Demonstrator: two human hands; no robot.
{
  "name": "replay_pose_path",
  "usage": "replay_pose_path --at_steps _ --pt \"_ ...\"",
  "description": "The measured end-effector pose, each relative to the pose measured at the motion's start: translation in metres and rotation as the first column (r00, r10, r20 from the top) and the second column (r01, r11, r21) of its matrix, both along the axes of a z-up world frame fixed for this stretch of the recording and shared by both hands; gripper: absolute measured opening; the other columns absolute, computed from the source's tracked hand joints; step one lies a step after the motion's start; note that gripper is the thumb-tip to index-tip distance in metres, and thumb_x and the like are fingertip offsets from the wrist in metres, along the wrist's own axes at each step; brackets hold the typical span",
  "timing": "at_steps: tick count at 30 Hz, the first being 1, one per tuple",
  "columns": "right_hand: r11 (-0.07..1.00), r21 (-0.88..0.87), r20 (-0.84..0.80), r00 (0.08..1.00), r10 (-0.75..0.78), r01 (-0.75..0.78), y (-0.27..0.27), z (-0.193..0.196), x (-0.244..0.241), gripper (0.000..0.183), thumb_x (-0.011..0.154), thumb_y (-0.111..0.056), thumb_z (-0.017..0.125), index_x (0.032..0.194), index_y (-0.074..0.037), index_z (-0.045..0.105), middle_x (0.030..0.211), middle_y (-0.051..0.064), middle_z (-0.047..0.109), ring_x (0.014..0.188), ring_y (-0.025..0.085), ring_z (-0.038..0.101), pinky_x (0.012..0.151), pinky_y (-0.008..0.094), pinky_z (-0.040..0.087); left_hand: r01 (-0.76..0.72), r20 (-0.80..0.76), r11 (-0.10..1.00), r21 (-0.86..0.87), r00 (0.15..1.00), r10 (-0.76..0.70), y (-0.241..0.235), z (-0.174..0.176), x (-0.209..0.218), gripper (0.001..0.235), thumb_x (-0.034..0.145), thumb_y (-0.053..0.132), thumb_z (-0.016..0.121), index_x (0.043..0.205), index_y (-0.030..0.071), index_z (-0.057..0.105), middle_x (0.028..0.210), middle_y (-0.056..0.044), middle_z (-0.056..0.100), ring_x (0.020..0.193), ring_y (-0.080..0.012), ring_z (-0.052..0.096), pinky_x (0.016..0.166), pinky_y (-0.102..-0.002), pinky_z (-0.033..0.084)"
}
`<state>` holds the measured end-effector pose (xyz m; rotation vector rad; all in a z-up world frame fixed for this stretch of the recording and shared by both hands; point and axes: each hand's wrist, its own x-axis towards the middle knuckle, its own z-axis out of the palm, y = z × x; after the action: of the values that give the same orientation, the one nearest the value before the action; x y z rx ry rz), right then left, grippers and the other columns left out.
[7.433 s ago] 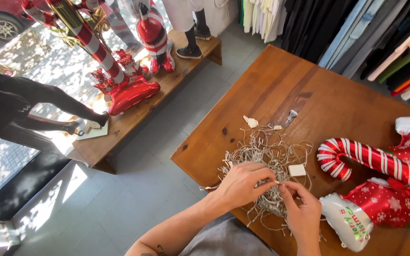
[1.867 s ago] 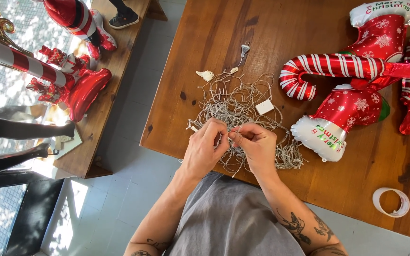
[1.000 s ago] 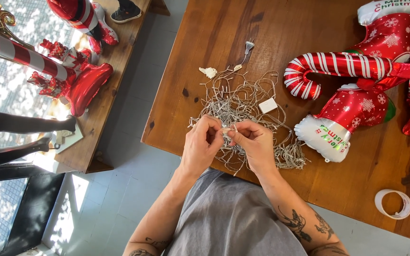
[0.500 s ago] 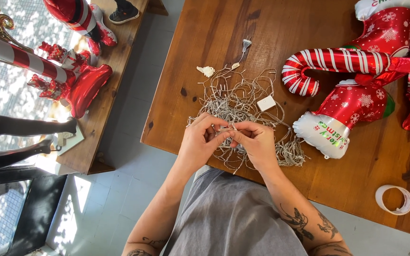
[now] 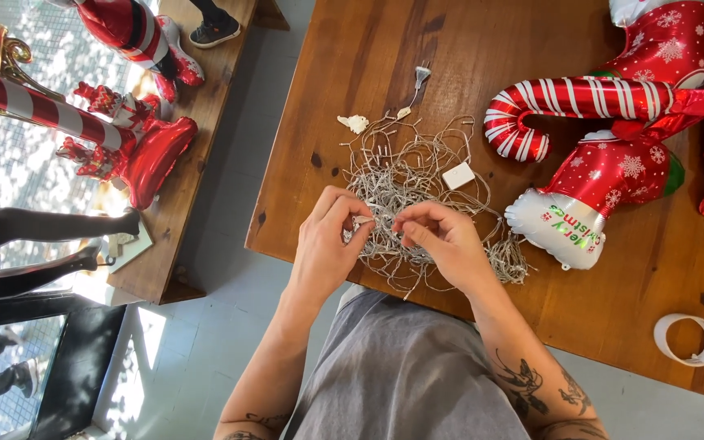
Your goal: The person untangles a string of white Christmas lights on a wooden table. They separate the wires by hand, occasionally picking up and moving the tangled bundle to work on different sections. Inflated candy cane decorations and a roll of tape are visible on the table nearby.
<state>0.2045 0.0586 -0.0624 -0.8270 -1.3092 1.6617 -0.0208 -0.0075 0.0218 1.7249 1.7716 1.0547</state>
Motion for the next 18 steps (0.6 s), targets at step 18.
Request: replay_pose_path --at_steps 18 --pt "0.957 0.290 0.477 0.868 -0.136 -0.009 -0.011 0.030 -0.004 0.004 0.108 -0.019 0.094 0.111 -0.016 0.094 0.077 0.006 0.081 0.069 0.020 0.077 0.074 0.041 0.068 0.114 -0.245 0.930 0.350 0.969 -0.027 -0.001 -0.063 0.011 0.016 0.103 0.002 0.085 0.102 0.015 0.077 0.107 -0.005 0.077 0.097 -0.0316 0.082 0.088 -0.043 0.069"
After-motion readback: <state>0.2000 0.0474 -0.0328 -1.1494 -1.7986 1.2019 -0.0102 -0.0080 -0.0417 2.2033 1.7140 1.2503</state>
